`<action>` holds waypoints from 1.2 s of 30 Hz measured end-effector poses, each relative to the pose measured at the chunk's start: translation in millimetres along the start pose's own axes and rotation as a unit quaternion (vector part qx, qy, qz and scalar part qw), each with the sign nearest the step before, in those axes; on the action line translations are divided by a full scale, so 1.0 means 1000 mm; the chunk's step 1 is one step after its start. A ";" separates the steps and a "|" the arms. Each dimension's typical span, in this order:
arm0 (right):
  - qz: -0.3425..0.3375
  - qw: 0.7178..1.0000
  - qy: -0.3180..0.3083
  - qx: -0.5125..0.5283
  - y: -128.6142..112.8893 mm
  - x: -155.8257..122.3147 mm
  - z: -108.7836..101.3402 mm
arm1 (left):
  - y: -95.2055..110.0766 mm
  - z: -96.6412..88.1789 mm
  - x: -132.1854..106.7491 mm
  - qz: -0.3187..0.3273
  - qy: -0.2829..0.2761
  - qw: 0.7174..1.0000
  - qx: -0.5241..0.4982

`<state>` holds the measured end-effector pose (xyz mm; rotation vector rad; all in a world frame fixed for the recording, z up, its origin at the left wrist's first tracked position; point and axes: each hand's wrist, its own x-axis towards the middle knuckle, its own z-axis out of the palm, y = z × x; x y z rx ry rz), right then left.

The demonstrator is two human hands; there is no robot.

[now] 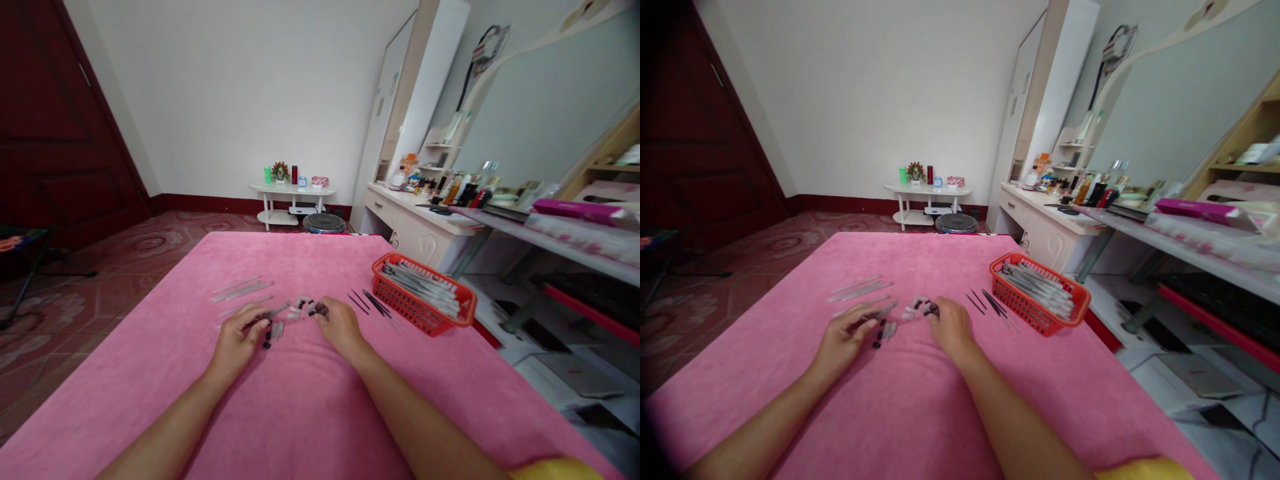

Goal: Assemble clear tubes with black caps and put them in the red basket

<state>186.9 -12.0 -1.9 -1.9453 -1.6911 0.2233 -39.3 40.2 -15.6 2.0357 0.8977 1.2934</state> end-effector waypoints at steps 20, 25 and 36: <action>-0.021 0.995 -0.004 0.093 -0.002 -0.009 0.000 | -0.004 0.001 -0.005 -0.009 0.036 0.990 0.137; -0.040 0.993 0.003 0.110 0.006 -0.010 0.002 | -0.009 0.006 -0.005 0.013 0.044 0.978 0.203; -0.025 0.994 -0.036 0.101 0.003 -0.011 -0.009 | -0.002 0.010 -0.004 0.028 0.019 0.972 0.233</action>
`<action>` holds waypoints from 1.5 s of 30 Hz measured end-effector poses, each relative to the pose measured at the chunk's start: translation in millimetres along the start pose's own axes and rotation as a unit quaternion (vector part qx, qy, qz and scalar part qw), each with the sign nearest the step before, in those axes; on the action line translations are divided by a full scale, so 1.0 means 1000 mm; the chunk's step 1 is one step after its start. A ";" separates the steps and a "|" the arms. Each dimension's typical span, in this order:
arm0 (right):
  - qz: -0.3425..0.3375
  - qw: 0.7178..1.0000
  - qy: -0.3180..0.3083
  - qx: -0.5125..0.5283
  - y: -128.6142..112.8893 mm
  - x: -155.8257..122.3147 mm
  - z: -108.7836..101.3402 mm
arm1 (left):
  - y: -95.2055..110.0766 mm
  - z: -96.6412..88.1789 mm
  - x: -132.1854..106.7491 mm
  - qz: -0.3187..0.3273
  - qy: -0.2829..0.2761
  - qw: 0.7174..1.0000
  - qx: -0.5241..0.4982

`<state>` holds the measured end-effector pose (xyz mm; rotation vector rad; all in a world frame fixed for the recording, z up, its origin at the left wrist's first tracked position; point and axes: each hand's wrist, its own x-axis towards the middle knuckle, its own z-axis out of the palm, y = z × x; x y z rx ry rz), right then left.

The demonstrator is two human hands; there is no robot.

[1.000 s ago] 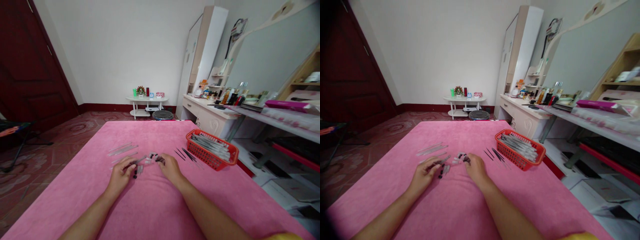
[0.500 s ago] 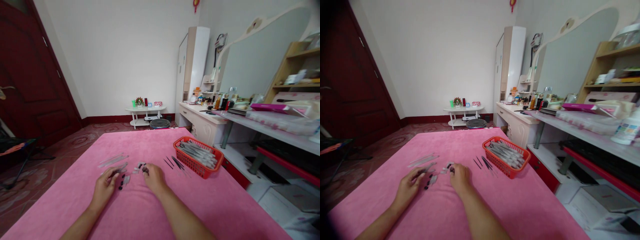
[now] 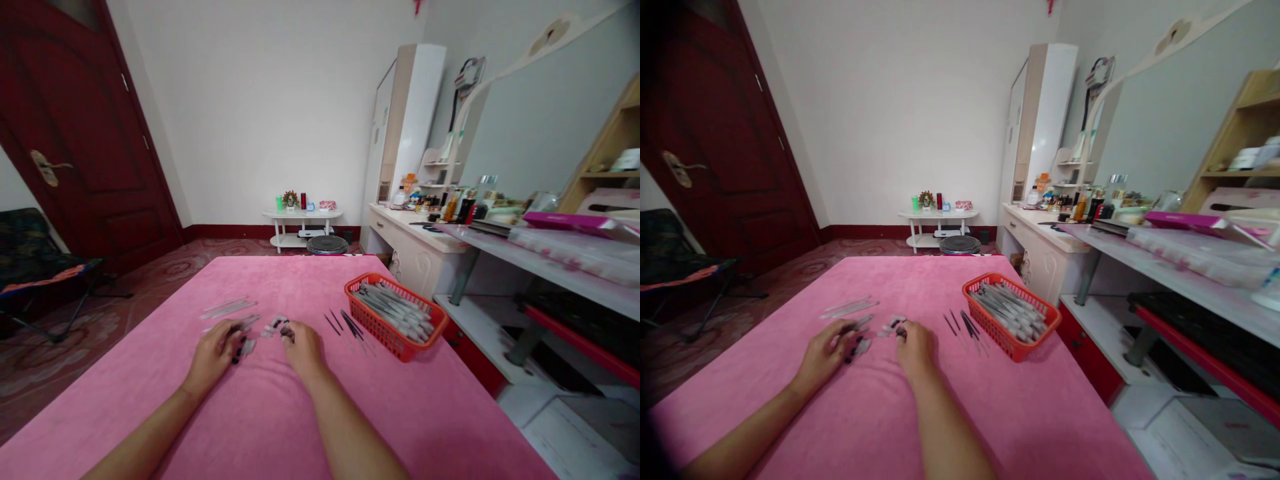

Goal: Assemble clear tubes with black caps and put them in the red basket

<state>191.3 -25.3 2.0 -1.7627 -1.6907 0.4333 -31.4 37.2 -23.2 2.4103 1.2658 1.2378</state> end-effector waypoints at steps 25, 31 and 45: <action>-0.040 0.949 0.100 0.297 -0.023 0.012 -0.001 | 0.003 -0.003 0.006 0.003 -0.013 0.994 -0.109; -0.050 0.950 0.079 0.298 -0.029 0.008 0.006 | 0.009 -0.006 0.005 0.013 -0.035 0.992 -0.124; -0.098 0.966 0.082 0.226 -0.028 0.004 0.004 | 0.009 -0.006 0.003 0.037 -0.057 0.992 -0.106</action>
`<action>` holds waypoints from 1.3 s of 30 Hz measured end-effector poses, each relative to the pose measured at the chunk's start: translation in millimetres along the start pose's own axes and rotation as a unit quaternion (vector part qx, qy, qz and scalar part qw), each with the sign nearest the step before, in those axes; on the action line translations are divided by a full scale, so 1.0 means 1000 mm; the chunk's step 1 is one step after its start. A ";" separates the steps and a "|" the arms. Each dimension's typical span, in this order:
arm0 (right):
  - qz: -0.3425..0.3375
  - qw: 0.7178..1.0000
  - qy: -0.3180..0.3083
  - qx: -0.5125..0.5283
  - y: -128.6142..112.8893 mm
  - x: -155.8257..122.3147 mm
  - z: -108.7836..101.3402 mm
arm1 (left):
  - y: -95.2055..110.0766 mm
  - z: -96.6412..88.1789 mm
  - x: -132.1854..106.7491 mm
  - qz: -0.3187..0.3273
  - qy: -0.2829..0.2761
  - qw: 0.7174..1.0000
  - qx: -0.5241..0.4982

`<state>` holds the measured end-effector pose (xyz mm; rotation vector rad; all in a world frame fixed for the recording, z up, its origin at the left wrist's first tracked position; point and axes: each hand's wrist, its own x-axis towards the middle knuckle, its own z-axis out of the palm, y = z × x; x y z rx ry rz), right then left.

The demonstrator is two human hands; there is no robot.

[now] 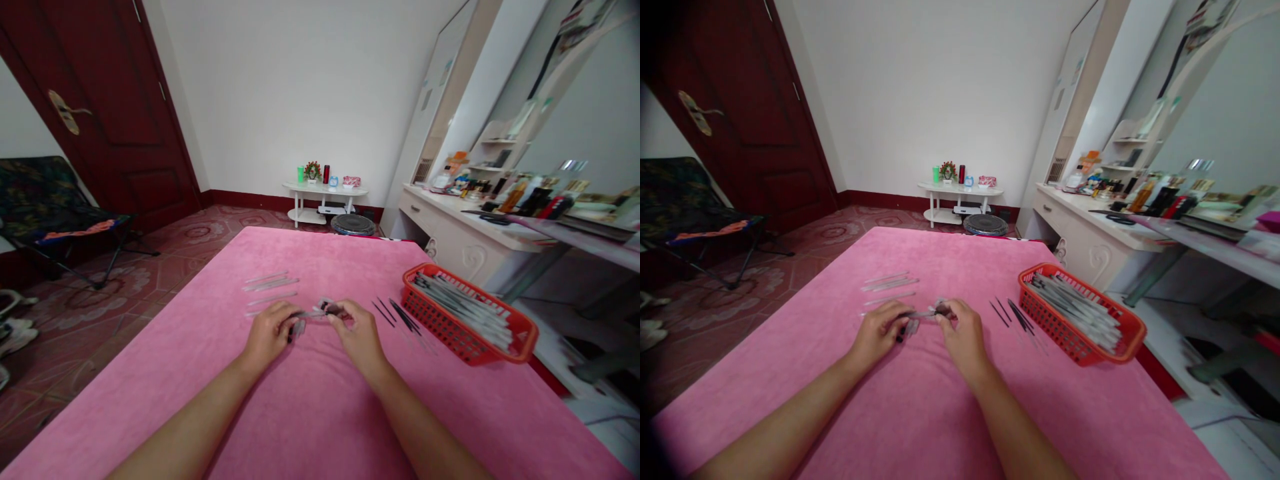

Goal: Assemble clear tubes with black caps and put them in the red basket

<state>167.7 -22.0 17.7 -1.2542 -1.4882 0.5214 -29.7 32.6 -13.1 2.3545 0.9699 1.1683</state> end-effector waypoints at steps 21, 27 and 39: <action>0.043 0.977 -0.063 -0.201 0.002 -0.006 -0.007 | 0.005 0.005 -0.005 0.018 -0.010 0.999 0.036; 0.039 0.990 -0.073 -0.111 0.002 -0.003 -0.010 | 0.005 0.004 -0.005 -0.001 -0.003 0.999 0.037; 0.025 0.969 -0.109 -0.219 -0.007 -0.002 -0.015 | 0.005 0.006 -0.005 0.001 -0.018 0.999 0.030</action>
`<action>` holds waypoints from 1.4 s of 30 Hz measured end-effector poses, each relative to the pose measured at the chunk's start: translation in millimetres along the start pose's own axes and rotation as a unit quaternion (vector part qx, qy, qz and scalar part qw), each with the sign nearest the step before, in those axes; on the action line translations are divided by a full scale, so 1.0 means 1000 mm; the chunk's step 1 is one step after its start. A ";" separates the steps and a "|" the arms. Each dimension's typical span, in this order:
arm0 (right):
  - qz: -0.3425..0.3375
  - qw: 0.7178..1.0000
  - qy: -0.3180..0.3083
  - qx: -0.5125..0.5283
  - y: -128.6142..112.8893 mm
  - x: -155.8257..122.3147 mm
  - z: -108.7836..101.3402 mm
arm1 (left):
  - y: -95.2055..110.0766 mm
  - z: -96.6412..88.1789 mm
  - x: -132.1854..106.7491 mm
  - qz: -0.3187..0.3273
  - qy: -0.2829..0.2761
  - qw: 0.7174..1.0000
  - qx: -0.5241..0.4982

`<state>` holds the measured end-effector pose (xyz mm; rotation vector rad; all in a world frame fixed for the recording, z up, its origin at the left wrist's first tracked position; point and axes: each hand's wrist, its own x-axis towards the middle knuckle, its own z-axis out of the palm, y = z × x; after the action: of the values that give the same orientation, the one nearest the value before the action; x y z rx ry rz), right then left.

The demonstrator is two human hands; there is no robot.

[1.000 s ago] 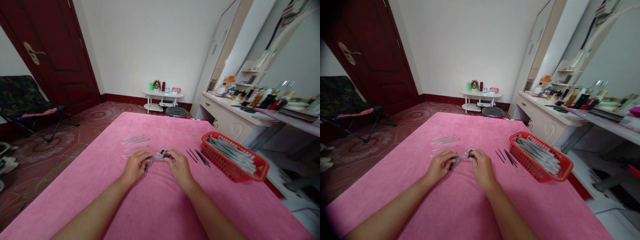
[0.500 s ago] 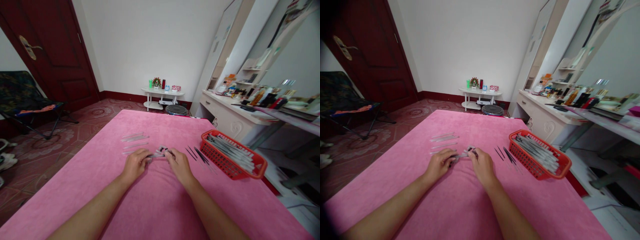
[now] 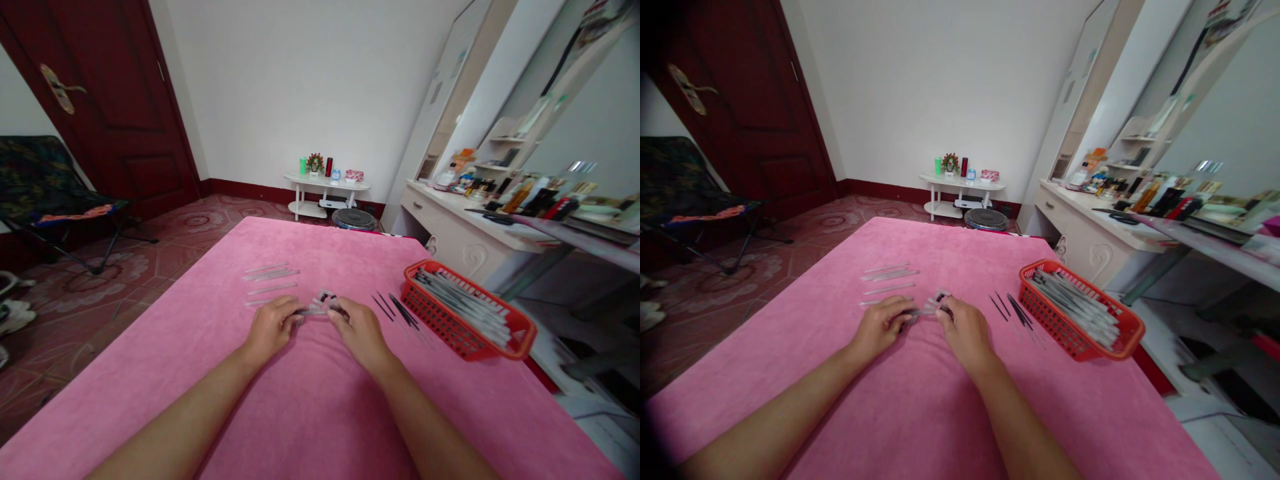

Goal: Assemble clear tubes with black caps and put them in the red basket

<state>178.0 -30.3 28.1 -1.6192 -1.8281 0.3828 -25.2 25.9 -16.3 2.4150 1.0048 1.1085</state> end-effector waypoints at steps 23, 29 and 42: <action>-0.012 1.000 -0.010 -0.012 -0.004 -0.001 -0.006 | 0.000 -0.001 0.001 0.000 0.002 0.999 -0.032; -0.003 0.999 -0.018 -0.039 -0.004 -0.002 -0.004 | 0.001 -0.001 0.001 0.004 -0.002 1.000 -0.029; 0.060 0.995 -0.010 -0.079 0.024 0.013 -0.034 | -0.020 -0.011 0.007 -0.145 0.201 0.962 -0.116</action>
<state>218.7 -20.2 42.3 -1.8457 -1.8194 0.3161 -39.5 44.6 -15.6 1.8269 1.2218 1.5390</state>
